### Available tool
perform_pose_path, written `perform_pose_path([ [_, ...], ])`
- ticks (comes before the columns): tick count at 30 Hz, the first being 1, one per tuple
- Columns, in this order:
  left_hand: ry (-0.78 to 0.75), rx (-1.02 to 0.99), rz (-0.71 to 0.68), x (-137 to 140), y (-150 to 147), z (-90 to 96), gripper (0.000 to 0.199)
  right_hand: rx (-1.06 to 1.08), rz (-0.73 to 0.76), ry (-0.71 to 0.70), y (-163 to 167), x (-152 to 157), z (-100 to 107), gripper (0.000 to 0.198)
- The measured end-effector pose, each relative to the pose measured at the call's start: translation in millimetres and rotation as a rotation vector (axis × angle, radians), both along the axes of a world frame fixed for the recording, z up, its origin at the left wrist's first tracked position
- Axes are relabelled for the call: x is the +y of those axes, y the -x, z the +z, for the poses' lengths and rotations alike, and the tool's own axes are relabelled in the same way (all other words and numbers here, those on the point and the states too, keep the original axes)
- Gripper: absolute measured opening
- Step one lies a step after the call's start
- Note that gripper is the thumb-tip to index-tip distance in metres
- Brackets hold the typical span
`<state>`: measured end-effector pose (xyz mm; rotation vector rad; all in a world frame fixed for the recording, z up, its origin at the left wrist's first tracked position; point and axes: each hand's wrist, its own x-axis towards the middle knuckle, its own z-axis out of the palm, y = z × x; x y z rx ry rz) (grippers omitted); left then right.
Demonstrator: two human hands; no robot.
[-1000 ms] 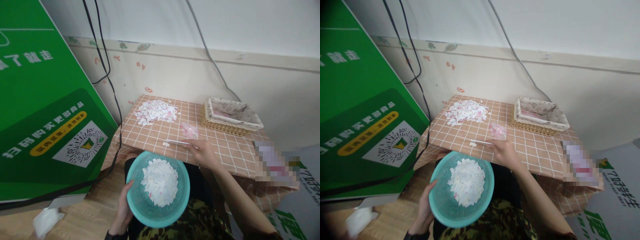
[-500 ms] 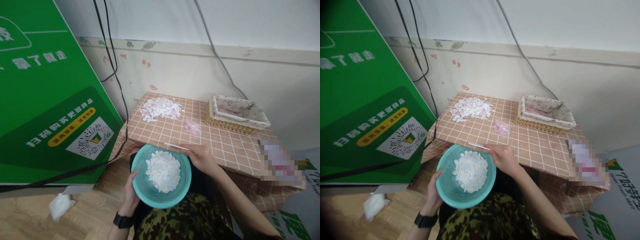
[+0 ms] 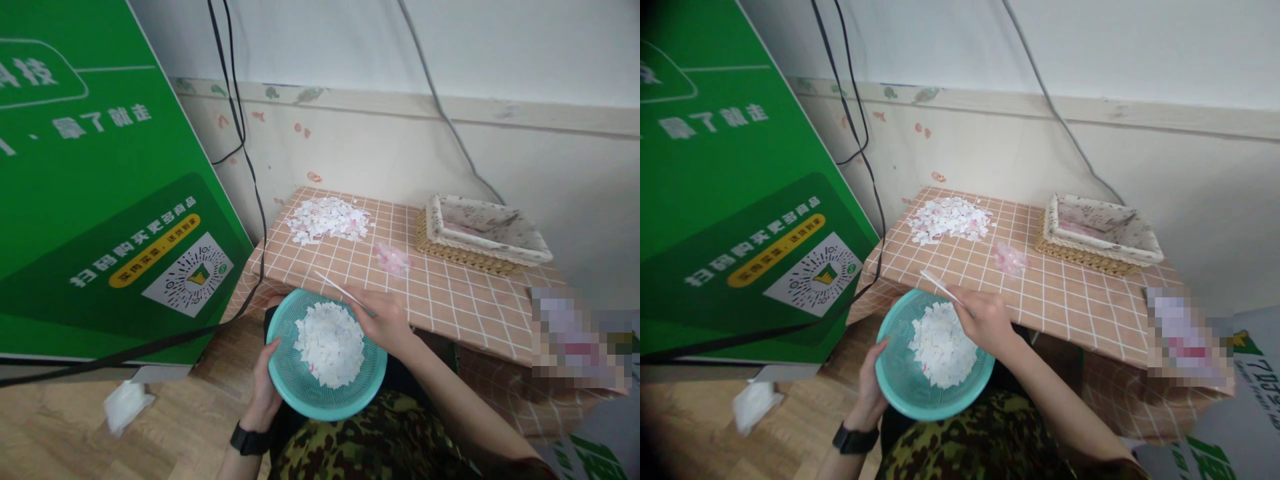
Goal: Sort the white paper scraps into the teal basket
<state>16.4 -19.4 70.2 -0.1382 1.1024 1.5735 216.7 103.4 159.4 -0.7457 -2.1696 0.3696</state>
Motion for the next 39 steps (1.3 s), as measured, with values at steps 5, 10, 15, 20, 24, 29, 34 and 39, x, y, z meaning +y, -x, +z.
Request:
perform_pose_path([
  [5, -0.011, 0.022, 0.014, -1, 6, -22.8, 0.016, -0.271, -0.004, -0.179, 67, 6, -14, 0.038],
  [10, 0.021, 0.036, 0.049, -3, 12, -54.9, 0.019, -0.536, -0.108, -0.193, 109, 18, -14, 0.037],
  [15, 0.053, 0.043, 0.069, -6, 15, -73.0, 0.02, -0.651, -0.241, -0.116, 113, 21, -11, 0.037],
  [20, 0.034, 0.046, 0.04, -7, 15, -74.4, 0.022, -0.668, -0.329, -0.05, 97, 24, -9, 0.04],
  [24, 0.037, 0.049, 0.043, -7, 16, -76.0, 0.023, -0.635, -0.406, 0.006, 67, 32, -5, 0.042],
  [29, 0.038, 0.044, 0.05, -6, 17, -83.1, 0.023, -0.571, -0.539, 0.04, 21, 43, -7, 0.042],
  [34, 0.055, 0.051, 0.056, -3, 16, -81.2, 0.021, -0.293, -0.744, -0.034, -12, 49, -6, 0.036],
  [39, 0.072, 0.074, 0.043, 0, 14, -72.5, 0.022, -0.189, -0.617, -0.129, -8, 38, -9, 0.035],
])
